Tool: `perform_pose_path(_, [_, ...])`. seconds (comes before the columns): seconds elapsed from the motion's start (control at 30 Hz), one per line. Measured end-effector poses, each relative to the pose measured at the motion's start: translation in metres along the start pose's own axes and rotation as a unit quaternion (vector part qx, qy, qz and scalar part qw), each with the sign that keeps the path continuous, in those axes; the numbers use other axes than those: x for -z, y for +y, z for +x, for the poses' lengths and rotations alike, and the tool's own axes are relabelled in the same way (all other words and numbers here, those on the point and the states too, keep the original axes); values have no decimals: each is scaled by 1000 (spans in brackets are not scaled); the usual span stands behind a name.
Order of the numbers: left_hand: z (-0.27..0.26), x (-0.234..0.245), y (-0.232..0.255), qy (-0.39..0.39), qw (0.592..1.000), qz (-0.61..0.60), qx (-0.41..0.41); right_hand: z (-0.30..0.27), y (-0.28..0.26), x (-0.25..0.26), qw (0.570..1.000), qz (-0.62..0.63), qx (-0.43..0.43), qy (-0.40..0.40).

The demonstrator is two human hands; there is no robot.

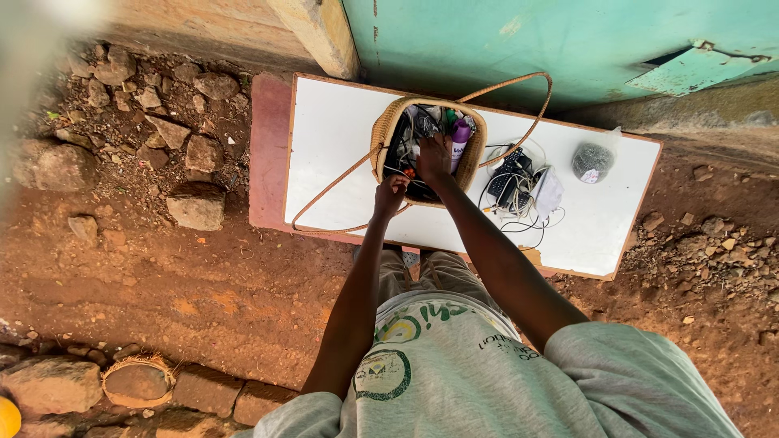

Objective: The person unpacks items from a woven basket onto a table, removing paper sheets, a spray bottle, plastic bags, cables, adapters, and electronic accessories by hand.

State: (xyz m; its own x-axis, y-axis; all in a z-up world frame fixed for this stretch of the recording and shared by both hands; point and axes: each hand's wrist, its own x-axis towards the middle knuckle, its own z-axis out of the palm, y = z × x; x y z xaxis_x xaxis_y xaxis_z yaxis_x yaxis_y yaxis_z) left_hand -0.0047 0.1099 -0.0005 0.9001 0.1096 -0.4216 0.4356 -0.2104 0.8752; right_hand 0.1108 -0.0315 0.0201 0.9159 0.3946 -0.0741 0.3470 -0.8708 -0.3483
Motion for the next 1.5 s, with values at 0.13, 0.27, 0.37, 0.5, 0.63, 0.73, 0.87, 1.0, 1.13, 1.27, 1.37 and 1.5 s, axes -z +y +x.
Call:
perform_pose_path(0.13, [7, 3, 2, 3, 1000, 3, -6, -7, -32, 48, 997, 31, -59, 44])
perform_pose_path(0.27, [27, 2, 15, 41, 996, -69, -40, -26, -58, 114, 976, 148, -102, 119])
perform_pose_path(0.37, [36, 0, 30, 50, 994, -30, -90, -47, -54, 135, 958, 221, -131, 127])
perform_pose_path(0.5, [47, -12, 49, 70, 959, 92, -257, -59, -25, 128, 924, 318, -196, 88])
perform_pose_path(0.63, [56, -35, 47, 74, 957, 112, -258, -55, -4, 104, 920, 384, -81, 0])
perform_pose_path(0.73, [50, -38, 36, -19, 986, 77, -148, -58, 4, 81, 954, 278, -76, -85])
perform_pose_path(0.87, [38, -23, 24, 107, 994, -4, -30, -56, 29, 57, 971, 202, -31, 126])
perform_pose_path(1.0, [38, 3, 14, 202, 955, -206, -68, -38, 64, 39, 913, 252, -271, 170])
perform_pose_path(1.13, [44, 20, 21, 285, 921, -236, -120, -19, 77, 32, 940, 230, -251, 37])
perform_pose_path(1.27, [48, 31, 60, 195, 925, -298, -129, 3, 79, 31, 975, 134, -178, -3])
perform_pose_path(1.37, [41, 32, 88, 178, 962, -181, -96, 15, 85, 35, 976, 105, -185, -52])
perform_pose_path(1.5, [26, 29, 96, 184, 966, -139, -119, 15, 87, 35, 988, 6, -132, -83])
